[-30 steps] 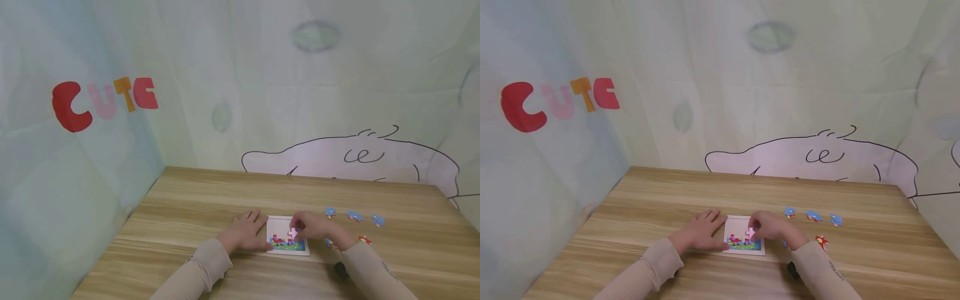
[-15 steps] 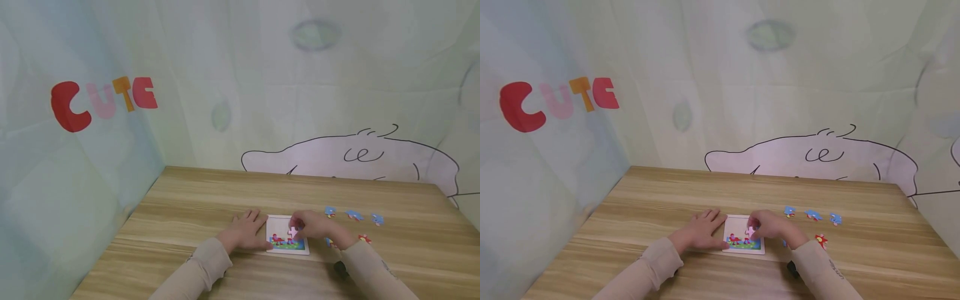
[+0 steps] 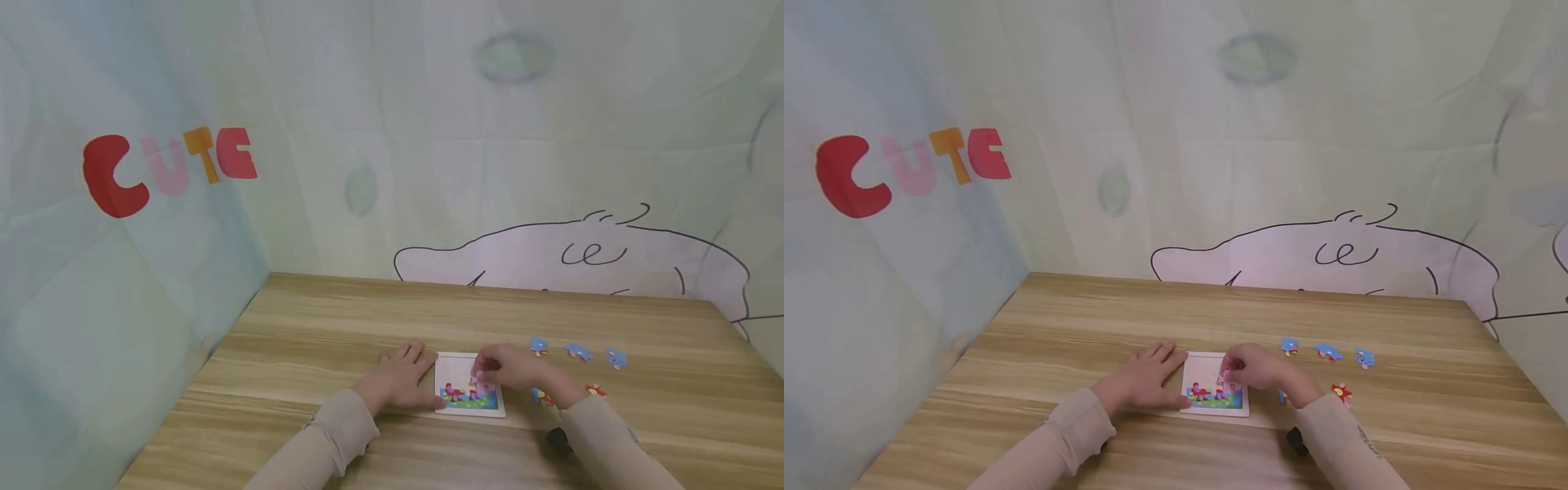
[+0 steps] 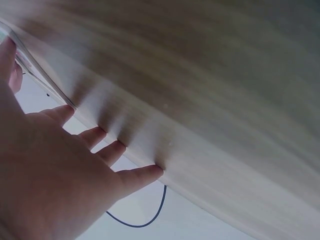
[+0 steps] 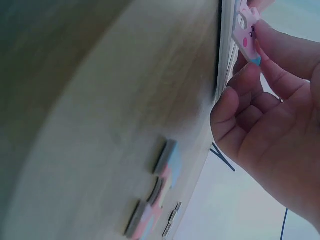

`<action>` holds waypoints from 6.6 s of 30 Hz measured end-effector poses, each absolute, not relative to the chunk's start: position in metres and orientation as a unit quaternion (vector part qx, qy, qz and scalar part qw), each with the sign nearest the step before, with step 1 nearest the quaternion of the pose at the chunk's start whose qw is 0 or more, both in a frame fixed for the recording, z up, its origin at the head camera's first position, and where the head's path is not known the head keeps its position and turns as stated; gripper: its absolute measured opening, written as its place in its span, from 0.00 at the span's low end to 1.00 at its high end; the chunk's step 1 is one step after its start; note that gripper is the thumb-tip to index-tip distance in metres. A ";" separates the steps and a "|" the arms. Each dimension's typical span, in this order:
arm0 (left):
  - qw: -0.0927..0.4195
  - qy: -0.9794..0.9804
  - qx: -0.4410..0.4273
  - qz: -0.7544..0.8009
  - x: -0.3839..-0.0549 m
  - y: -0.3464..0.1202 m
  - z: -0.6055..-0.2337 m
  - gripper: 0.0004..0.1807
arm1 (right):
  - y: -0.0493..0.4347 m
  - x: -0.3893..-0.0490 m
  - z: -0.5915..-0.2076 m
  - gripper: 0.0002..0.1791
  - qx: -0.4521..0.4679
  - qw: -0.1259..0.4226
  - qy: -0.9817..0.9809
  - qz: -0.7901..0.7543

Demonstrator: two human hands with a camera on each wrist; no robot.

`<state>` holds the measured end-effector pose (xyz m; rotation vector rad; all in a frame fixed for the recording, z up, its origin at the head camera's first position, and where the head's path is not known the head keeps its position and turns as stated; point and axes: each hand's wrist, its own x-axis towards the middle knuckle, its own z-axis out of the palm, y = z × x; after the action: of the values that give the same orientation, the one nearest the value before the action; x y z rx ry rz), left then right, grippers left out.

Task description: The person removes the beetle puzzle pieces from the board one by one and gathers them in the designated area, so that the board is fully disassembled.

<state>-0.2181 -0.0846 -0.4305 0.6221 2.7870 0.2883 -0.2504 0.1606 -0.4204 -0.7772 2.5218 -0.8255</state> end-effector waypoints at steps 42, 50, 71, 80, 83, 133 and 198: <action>0.131 0.962 0.216 0.098 -0.220 -0.085 -0.434 0.49 | 0.253 -0.230 -0.405 0.05 -0.324 0.134 0.859 -0.372; 0.128 0.963 0.220 0.095 -0.219 -0.085 -0.432 0.49 | 0.284 -0.222 -0.406 0.04 -0.305 0.111 0.871 -0.368; 0.129 0.963 0.213 0.103 -0.216 -0.084 -0.430 0.49 | 0.341 -0.213 -0.415 0.04 -0.315 0.072 0.879 -0.351; 0.130 0.963 0.213 0.100 -0.216 -0.085 -0.430 0.49 | 0.364 -0.212 -0.419 0.04 -0.309 0.083 0.880 -0.352; 0.132 0.963 0.213 0.100 -0.216 -0.085 -0.430 0.49 | 0.371 -0.212 -0.421 0.05 -0.314 0.093 0.873 -0.362; 0.134 0.963 0.210 0.099 -0.217 -0.084 -0.431 0.49 | 0.374 -0.213 -0.427 0.13 -0.114 0.173 0.934 -0.291; 0.141 0.959 0.231 0.082 -0.207 -0.088 -0.431 0.48 | 0.133 -0.235 -0.400 0.11 -0.332 0.192 0.864 -0.326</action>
<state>-0.2065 -0.0877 -0.4310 0.6668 2.7690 0.2361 -0.2349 0.1325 -0.4002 -0.9320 2.4271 -0.9149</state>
